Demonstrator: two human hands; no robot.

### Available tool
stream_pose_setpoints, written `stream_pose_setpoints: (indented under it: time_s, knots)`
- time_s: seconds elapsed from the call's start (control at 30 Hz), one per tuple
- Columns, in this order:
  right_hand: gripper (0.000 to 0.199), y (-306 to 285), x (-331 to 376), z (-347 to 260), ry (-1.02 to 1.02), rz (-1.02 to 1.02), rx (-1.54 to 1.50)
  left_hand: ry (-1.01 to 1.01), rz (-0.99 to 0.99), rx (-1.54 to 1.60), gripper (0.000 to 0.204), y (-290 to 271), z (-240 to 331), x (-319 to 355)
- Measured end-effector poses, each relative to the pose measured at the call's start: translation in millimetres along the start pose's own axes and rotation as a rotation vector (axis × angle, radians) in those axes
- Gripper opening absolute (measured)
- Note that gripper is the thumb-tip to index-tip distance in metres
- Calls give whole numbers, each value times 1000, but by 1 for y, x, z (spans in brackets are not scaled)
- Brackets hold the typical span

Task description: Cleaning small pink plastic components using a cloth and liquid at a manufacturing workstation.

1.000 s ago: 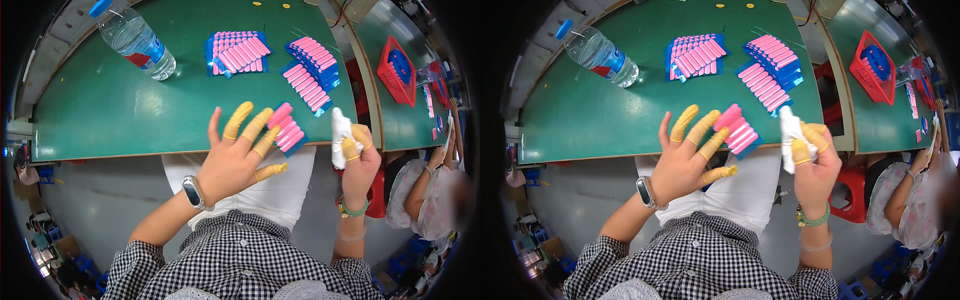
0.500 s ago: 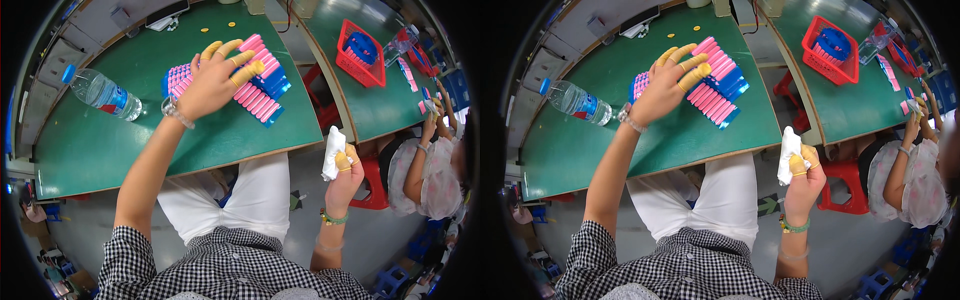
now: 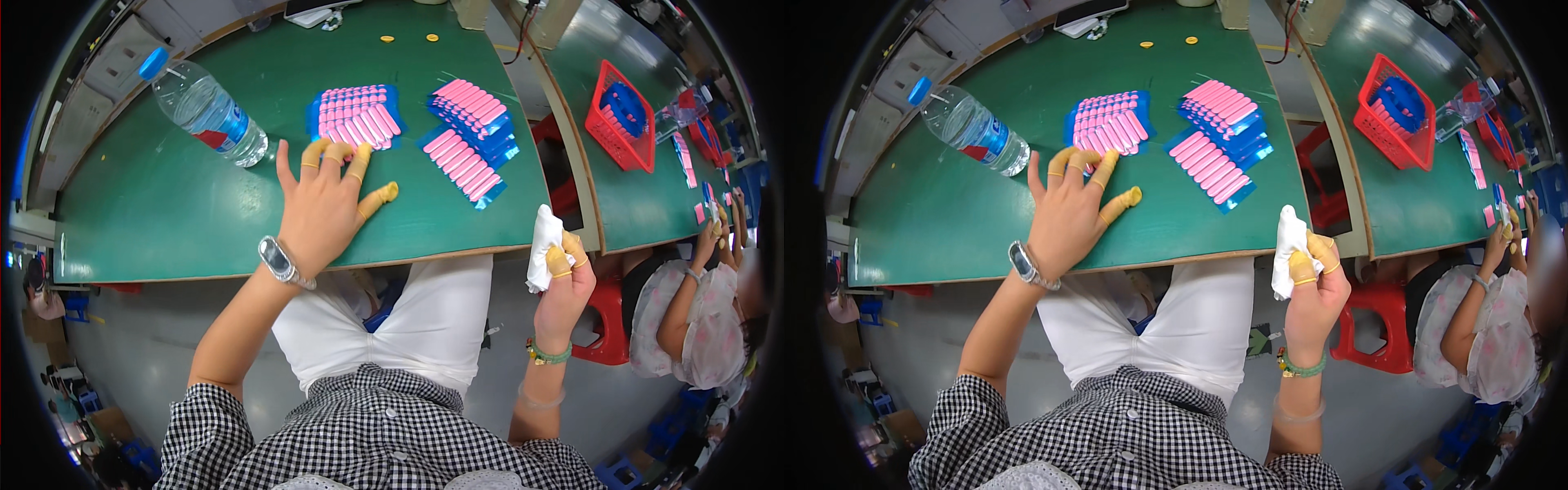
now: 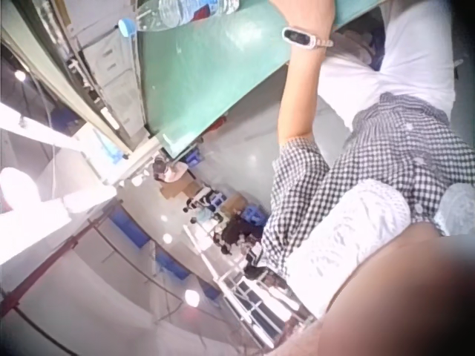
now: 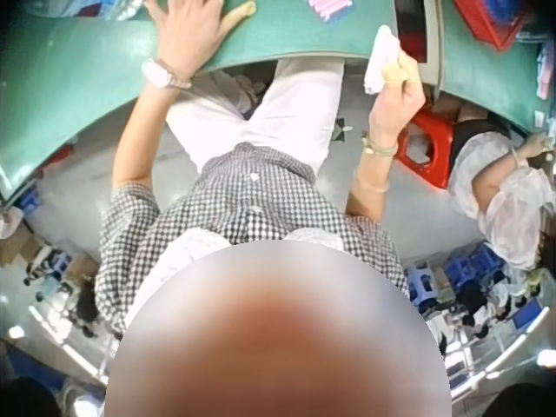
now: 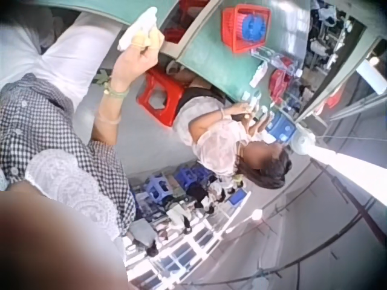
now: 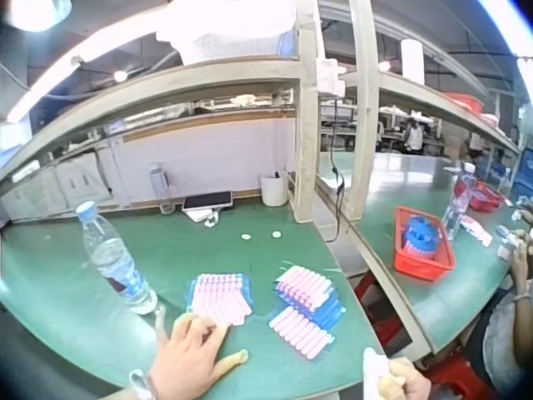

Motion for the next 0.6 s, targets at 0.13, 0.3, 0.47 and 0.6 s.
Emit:
stream_pose_setpoints:
  time_s: [0.13,0.3,0.47,0.6]
  knots:
    - [28,46,-10,-7,-143,-211,-15,113,-39,195,61,-22,12,36]
    - [35,124,-27,-19,-207,-504,176,90,-101,290,65,-24,13,66]
    - [36,190,-40,-9,-467,-776,627,85,-120,301,60,-12,27,73]
    - [32,217,-13,4,-564,-976,794,97,-104,185,58,-4,27,76]
Point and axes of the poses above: each hand's wrist, its own x-axis away from the middle knuckle, its own y-axis out of the palm, z = x × y, the point moved 7 cm from there along -x, towards the middle knuckle, and after that the axes turned 9 degrees about -x, right-handed, at the moved point
